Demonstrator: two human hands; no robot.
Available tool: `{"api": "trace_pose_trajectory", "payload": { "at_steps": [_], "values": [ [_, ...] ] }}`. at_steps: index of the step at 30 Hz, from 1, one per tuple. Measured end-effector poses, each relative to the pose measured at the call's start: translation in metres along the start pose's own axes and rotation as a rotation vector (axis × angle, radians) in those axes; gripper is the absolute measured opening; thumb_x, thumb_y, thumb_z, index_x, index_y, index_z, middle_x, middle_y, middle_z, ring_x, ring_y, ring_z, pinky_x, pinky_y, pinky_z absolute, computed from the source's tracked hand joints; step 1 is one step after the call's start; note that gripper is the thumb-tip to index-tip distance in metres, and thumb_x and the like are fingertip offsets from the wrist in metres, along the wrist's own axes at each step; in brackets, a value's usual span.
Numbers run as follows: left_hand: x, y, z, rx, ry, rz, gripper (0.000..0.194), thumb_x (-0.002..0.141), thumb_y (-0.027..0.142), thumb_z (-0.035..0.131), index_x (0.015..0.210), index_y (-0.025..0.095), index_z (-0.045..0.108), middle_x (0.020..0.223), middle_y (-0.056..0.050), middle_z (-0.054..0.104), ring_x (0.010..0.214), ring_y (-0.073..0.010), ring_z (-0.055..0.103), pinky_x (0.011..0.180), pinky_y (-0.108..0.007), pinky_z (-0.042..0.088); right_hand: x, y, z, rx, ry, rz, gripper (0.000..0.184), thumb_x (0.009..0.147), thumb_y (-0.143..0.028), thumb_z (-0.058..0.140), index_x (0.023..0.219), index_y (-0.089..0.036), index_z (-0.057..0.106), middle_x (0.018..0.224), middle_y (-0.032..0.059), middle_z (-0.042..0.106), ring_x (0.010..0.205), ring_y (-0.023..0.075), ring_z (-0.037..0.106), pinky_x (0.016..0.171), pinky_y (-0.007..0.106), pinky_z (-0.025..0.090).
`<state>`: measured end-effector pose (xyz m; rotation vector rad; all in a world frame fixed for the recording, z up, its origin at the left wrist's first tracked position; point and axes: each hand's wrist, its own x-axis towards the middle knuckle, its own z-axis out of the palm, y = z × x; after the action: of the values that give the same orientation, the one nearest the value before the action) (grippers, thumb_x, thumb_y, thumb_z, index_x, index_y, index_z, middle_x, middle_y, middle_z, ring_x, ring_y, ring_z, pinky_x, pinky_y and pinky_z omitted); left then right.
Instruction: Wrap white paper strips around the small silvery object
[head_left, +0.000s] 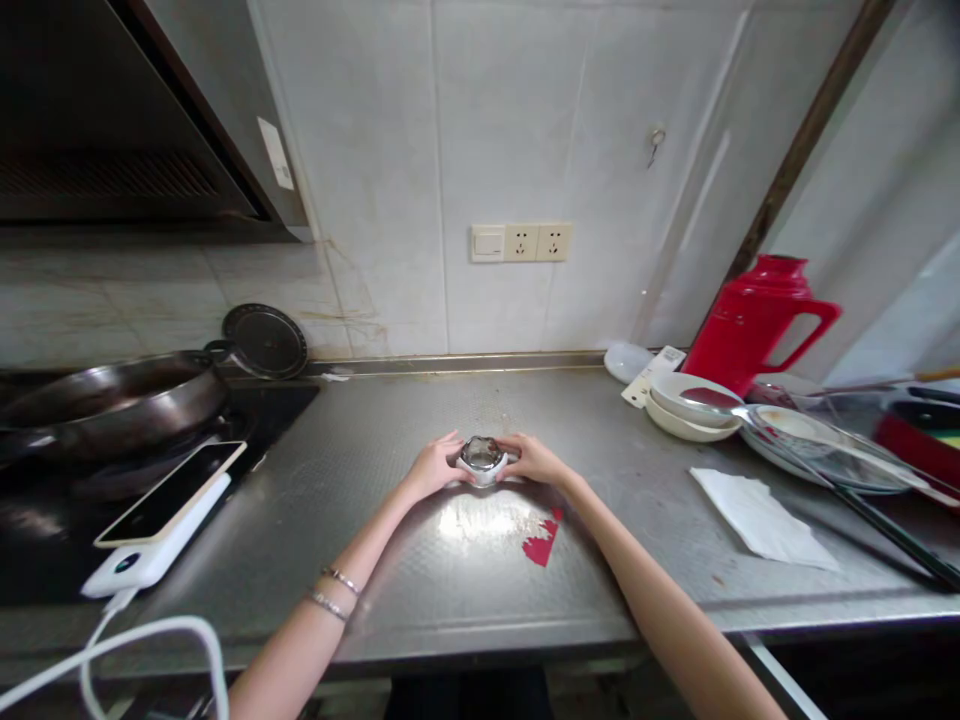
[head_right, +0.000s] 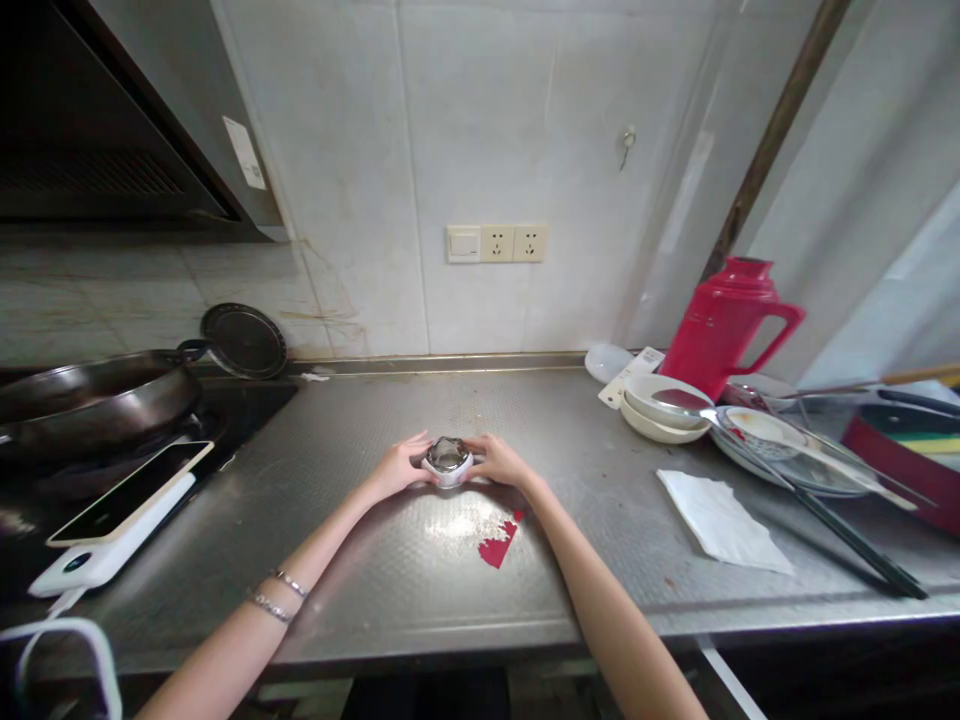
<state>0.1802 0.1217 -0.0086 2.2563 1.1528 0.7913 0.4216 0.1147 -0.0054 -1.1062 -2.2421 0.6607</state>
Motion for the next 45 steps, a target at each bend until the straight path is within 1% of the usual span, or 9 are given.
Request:
{"api": "trace_pose_trajectory", "payload": {
  "at_steps": [16, 22, 26, 29, 32, 35, 39, 42, 45],
  "values": [
    [0.000, -0.009, 0.007, -0.008, 0.013, 0.018, 0.060, 0.057, 0.034, 0.083, 0.114, 0.022, 0.068, 0.123, -0.007, 0.065, 0.132, -0.0296, 0.044, 0.110, -0.044, 0.035, 0.000, 0.005, 0.004, 0.062, -0.008, 0.002, 0.060, 0.065, -0.045, 0.079, 0.117, -0.019, 0.066, 0.111, 0.0088, 0.070, 0.100, 0.0274, 0.062, 0.088, 0.037, 0.044],
    [-0.004, -0.009, 0.008, 0.103, 0.003, -0.031, 0.069, 0.060, 0.043, 0.081, 0.121, 0.017, 0.064, 0.134, -0.015, 0.055, 0.135, -0.0315, 0.039, 0.113, -0.045, 0.031, -0.004, 0.007, -0.004, 0.100, 0.021, 0.057, 0.069, 0.058, -0.043, 0.083, 0.120, -0.018, 0.063, 0.115, 0.0122, 0.068, 0.105, 0.0281, 0.062, 0.089, 0.038, 0.046],
    [-0.008, -0.005, 0.009, 0.148, -0.015, -0.099, 0.074, 0.065, 0.051, 0.075, 0.128, 0.018, 0.058, 0.144, -0.017, 0.044, 0.139, -0.0353, 0.031, 0.114, -0.050, 0.026, -0.010, 0.003, -0.017, 0.020, 0.099, 0.080, 0.041, 0.062, -0.039, 0.080, 0.095, -0.016, 0.069, 0.094, 0.0079, 0.071, 0.089, 0.0235, 0.064, 0.080, 0.034, 0.048],
    [-0.009, -0.001, 0.009, 0.156, -0.028, -0.125, 0.074, 0.066, 0.051, 0.074, 0.129, 0.017, 0.056, 0.146, -0.018, 0.041, 0.140, -0.0355, 0.028, 0.114, -0.050, 0.025, -0.010, -0.002, -0.017, 0.038, 0.077, 0.059, 0.023, 0.068, -0.036, 0.074, 0.081, -0.017, 0.069, 0.080, 0.0026, 0.068, 0.078, 0.0191, 0.062, 0.070, 0.029, 0.047],
    [-0.010, 0.001, 0.006, 0.160, -0.029, -0.151, 0.075, 0.066, 0.051, 0.074, 0.130, 0.016, 0.054, 0.147, -0.018, 0.040, 0.141, -0.0352, 0.026, 0.114, -0.049, 0.025, -0.009, -0.008, -0.011, 0.066, 0.050, 0.053, 0.018, 0.071, -0.035, 0.071, 0.076, -0.017, 0.069, 0.074, 0.0007, 0.067, 0.072, 0.0169, 0.061, 0.067, 0.027, 0.045],
    [-0.010, 0.004, -0.001, 0.143, -0.033, -0.157, 0.086, 0.058, 0.052, 0.079, 0.131, 0.016, 0.052, 0.147, -0.020, 0.039, 0.142, -0.0365, 0.024, 0.114, -0.051, 0.024, -0.007, -0.016, -0.010, 0.095, 0.041, 0.034, 0.020, 0.074, -0.037, 0.070, 0.071, -0.018, 0.069, 0.072, 0.0014, 0.067, 0.070, 0.0160, 0.060, 0.065, 0.026, 0.044],
    [-0.010, 0.016, -0.016, 0.037, 0.062, -0.142, 0.089, 0.054, 0.044, 0.083, 0.133, 0.017, 0.051, 0.147, -0.019, 0.039, 0.140, -0.0333, 0.029, 0.115, -0.048, 0.024, -0.007, -0.026, -0.018, 0.173, 0.175, -0.036, 0.028, 0.076, -0.046, 0.069, 0.071, -0.018, 0.067, 0.079, 0.0037, 0.066, 0.075, 0.0171, 0.060, 0.064, 0.027, 0.044],
    [-0.011, 0.029, -0.023, -0.093, 0.180, -0.063, 0.076, 0.060, 0.039, 0.081, 0.129, 0.019, 0.056, 0.143, -0.014, 0.047, 0.134, -0.0282, 0.042, 0.114, -0.043, 0.029, -0.007, -0.032, -0.022, 0.223, 0.337, -0.095, 0.031, 0.076, -0.050, 0.069, 0.071, -0.019, 0.066, 0.081, 0.0046, 0.065, 0.078, 0.0176, 0.060, 0.063, 0.027, 0.045],
    [-0.013, 0.040, -0.020, -0.200, 0.237, -0.026, 0.061, 0.067, 0.041, 0.078, 0.120, 0.017, 0.063, 0.131, -0.013, 0.059, 0.125, -0.0268, 0.052, 0.109, -0.040, 0.037, -0.005, -0.035, -0.020, 0.237, 0.413, -0.120, 0.032, 0.077, -0.051, 0.069, 0.071, -0.020, 0.066, 0.081, 0.0049, 0.064, 0.077, 0.0175, 0.059, 0.063, 0.028, 0.046]
  ]
}}
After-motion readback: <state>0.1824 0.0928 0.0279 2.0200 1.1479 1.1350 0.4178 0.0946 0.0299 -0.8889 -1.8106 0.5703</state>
